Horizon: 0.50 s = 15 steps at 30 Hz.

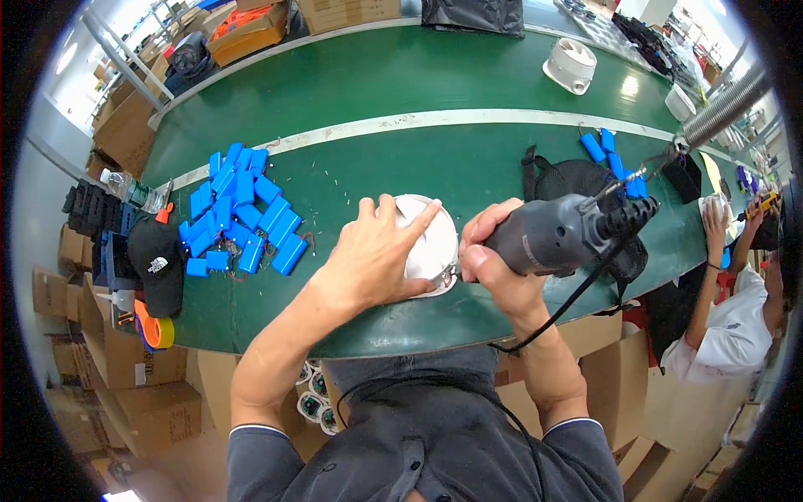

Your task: The person assembles electronic components and plastic housings, securing them together with an electric screwdriver.

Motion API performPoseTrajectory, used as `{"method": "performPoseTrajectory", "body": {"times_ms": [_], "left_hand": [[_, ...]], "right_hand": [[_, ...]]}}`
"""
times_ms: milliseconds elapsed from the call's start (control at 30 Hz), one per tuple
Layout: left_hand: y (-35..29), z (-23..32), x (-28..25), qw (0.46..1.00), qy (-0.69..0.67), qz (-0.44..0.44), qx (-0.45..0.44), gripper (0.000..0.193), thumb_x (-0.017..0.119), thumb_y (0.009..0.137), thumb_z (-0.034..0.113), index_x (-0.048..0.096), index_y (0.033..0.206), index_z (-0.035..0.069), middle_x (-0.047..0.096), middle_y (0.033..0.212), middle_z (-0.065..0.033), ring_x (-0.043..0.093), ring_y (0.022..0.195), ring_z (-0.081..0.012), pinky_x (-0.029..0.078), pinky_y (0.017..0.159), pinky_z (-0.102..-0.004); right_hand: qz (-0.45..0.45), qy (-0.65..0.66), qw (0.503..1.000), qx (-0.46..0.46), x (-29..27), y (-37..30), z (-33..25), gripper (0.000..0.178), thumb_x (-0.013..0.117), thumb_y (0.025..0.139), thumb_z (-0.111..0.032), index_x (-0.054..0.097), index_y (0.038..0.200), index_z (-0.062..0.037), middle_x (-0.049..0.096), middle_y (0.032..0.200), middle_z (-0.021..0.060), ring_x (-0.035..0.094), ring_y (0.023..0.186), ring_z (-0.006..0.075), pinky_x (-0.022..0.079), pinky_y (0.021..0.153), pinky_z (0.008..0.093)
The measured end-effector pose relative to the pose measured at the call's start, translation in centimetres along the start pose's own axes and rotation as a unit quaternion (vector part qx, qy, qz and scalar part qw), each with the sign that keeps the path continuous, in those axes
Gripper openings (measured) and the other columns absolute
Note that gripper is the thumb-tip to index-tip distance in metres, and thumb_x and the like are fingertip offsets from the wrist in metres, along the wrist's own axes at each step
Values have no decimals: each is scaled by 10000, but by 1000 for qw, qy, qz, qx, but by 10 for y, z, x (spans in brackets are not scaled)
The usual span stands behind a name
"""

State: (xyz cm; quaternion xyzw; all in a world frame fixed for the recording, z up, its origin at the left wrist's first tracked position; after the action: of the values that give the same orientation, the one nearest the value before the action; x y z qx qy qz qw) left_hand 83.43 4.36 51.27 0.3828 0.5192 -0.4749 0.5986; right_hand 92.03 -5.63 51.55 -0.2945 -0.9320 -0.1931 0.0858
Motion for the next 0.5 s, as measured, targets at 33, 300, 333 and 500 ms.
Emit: {"method": "performPoseTrajectory", "body": {"times_ms": [33,300,333,500], "left_hand": [[0,0,1,1000,0,-1,1,855,741,597,388,358,1332,179,454,1012,-225,464,886,-376,474,733,-447],[-1,-4,4,1000,0,0,2,853,739,598,383,358,1332,172,453,1006,-216,463,880,-372,479,718,-443],[-1,-4,4,1000,0,7,4,853,740,597,387,361,1329,172,452,1003,-214,462,876,-371,479,713,-443],[-3,5,-3,999,8,33,15,851,743,592,402,369,1321,174,451,993,-210,460,862,-364,478,699,-443]], "right_hand": [[-1,1,1000,-5,1,-1,-1,209,640,696,10,513,856,-34,532,772,31,502,675,84,440,616,232],[6,2,1000,-3,2,0,6,194,636,698,9,522,849,-33,536,779,32,505,680,89,437,614,233],[14,11,1000,-3,2,-1,7,188,637,698,6,523,842,-33,537,778,29,505,680,90,436,612,234],[-1,-76,996,-38,2,1,3,185,554,727,20,429,848,-43,504,664,73,483,493,110,423,445,238]]}}
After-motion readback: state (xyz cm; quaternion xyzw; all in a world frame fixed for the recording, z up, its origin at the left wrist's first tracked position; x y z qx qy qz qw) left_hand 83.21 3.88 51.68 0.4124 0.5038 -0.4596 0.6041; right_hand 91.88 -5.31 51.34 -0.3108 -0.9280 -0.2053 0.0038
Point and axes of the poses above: each hand's wrist, its own y-axis towards the middle knuckle, its own x-axis out of the palm, z = x × y, the point moved 7 cm from there along y, towards the middle knuckle
